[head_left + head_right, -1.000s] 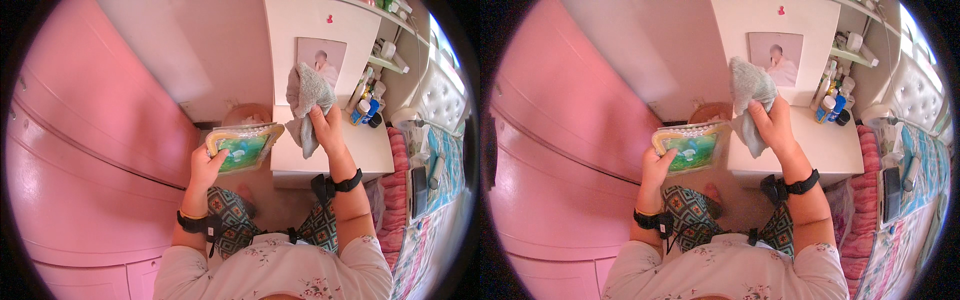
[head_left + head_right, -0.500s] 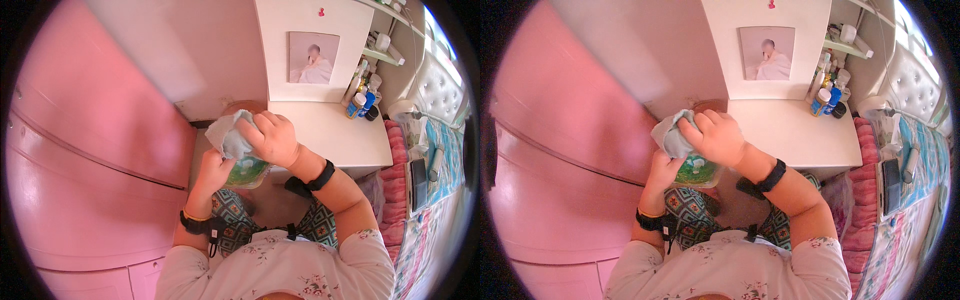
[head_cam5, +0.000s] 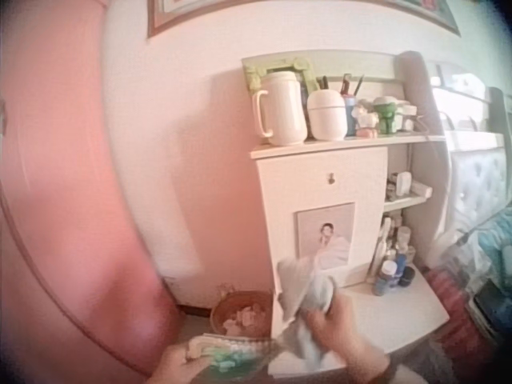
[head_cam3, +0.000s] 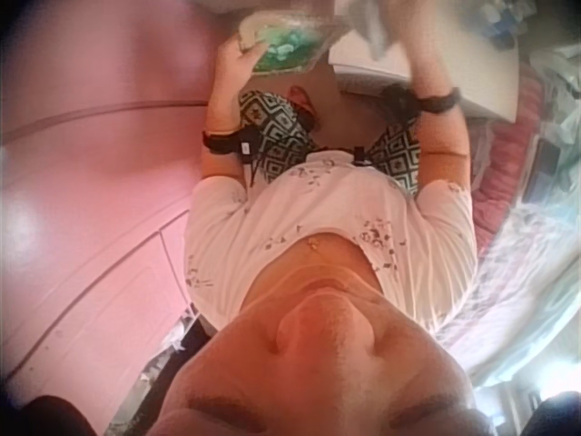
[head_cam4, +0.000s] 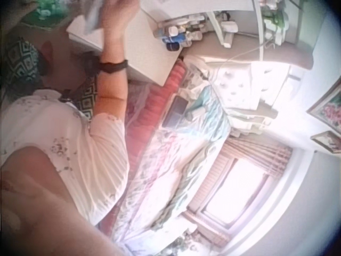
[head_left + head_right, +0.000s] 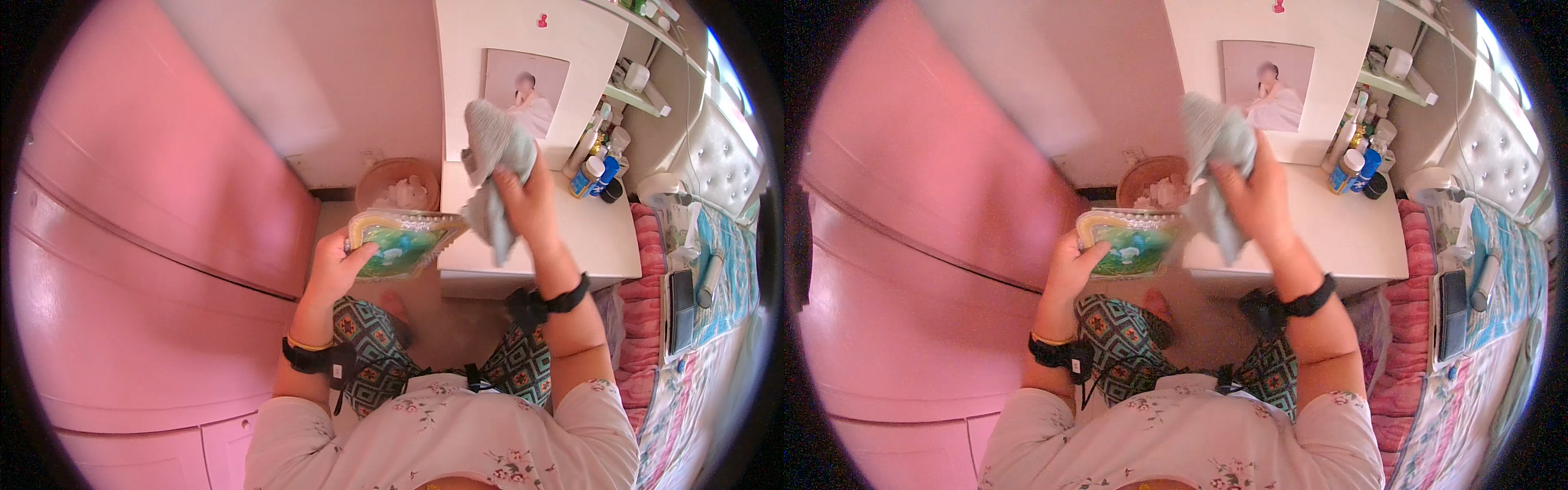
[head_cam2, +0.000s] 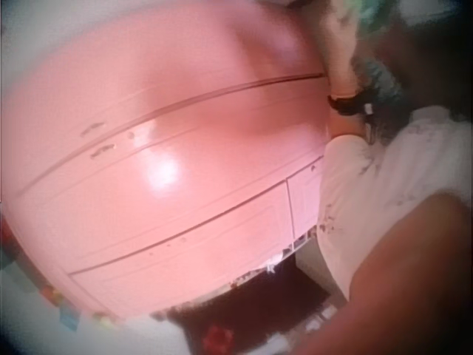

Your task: The person wipes a small electronic device, a photo frame, and the top of a bedside cabinet with a cloth before sticking the photo frame onto the front of the cabinet.

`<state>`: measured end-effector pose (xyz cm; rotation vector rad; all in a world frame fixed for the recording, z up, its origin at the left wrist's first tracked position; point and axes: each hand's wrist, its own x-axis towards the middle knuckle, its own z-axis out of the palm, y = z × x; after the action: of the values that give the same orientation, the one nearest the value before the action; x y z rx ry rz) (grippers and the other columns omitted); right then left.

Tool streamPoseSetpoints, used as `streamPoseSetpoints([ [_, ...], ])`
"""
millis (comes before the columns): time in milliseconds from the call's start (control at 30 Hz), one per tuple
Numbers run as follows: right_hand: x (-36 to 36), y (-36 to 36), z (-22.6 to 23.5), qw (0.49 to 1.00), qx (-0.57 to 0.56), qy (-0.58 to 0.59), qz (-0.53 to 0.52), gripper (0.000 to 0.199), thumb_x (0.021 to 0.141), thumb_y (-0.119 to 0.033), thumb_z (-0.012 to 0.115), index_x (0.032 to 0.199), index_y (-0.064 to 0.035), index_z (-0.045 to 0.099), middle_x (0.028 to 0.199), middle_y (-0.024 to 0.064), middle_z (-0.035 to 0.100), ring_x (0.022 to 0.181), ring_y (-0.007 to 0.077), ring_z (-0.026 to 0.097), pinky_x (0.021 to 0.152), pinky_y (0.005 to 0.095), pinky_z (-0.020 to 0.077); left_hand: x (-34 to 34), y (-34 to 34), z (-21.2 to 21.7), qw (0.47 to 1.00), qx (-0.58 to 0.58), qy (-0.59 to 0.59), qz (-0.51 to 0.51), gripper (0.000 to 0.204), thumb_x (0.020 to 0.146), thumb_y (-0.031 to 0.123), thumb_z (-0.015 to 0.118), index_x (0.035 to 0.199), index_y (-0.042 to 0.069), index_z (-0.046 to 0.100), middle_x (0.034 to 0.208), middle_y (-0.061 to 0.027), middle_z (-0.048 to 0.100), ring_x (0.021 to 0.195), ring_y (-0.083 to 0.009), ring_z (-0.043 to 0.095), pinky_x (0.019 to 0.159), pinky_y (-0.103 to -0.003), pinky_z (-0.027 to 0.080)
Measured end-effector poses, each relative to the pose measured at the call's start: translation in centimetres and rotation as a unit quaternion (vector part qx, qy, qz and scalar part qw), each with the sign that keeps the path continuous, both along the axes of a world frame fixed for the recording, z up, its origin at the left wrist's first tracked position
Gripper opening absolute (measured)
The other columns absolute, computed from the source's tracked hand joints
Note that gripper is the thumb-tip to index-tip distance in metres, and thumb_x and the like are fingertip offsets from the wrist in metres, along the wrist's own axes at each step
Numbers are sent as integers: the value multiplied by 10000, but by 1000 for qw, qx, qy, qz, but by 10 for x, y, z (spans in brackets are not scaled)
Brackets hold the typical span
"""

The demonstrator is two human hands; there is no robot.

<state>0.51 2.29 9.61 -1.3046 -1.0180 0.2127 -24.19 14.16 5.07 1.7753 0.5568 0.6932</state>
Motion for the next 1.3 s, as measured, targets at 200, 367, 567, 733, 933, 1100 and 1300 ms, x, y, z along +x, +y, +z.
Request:
streamPoseSetpoints([
  [200,13,-4,14,930,-158,-62,325,740,710,-376,686,1242,42,387,1134,125,527,1048,188,479,929,306,355,-3,-3,9,999,21,-7,-48,239,795,30,572,1027,-26,555,901,-42,610,807,-72,536,715,-240,448],
  [367,4,3,8,858,-233,5,458,517,720,-228,620,1164,-4,480,1058,110,571,982,176,509,878,303,387,-2,-11,15,990,105,50,-83,280,766,23,602,1039,-17,551,864,-76,622,772,-73,545,679,-239,454],
  [567,5,3,-1,850,-281,12,445,455,730,-150,629,1132,18,497,1003,61,585,926,135,500,842,285,400,2,-34,33,987,149,-7,-51,317,734,-3,619,1045,-2,557,786,-81,622,687,-90,564,622,-239,455],
  [733,9,9,-16,857,-291,-18,425,436,727,-147,630,1112,18,509,980,54,587,898,130,511,811,280,418,-6,-25,34,970,204,46,-121,242,741,4,598,982,-2,579,881,-93,613,794,-117,573,684,-256,449],
  [933,32,-5,7,956,-202,33,210,377,736,-183,594,1048,20,539,880,97,609,805,144,558,715,288,463,-1,-13,16,977,203,53,30,275,738,35,617,1007,10,566,765,-124,606,636,-153,590,583,-252,454],
  [1100,-6,-16,28,976,-75,50,200,439,783,-301,619,1072,7,500,909,111,617,832,165,589,714,300,474,9,-15,15,965,246,67,68,278,743,59,619,1010,14,558,779,-138,605,684,-228,615,609,-288,464],
  [1300,-78,16,-10,931,-57,-352,76,401,733,-287,639,982,-14,481,836,181,582,713,355,579,605,418,467,24,-21,5,925,365,15,105,312,705,10,585,1014,21,546,809,-122,620,736,-233,614,672,-324,471],
])
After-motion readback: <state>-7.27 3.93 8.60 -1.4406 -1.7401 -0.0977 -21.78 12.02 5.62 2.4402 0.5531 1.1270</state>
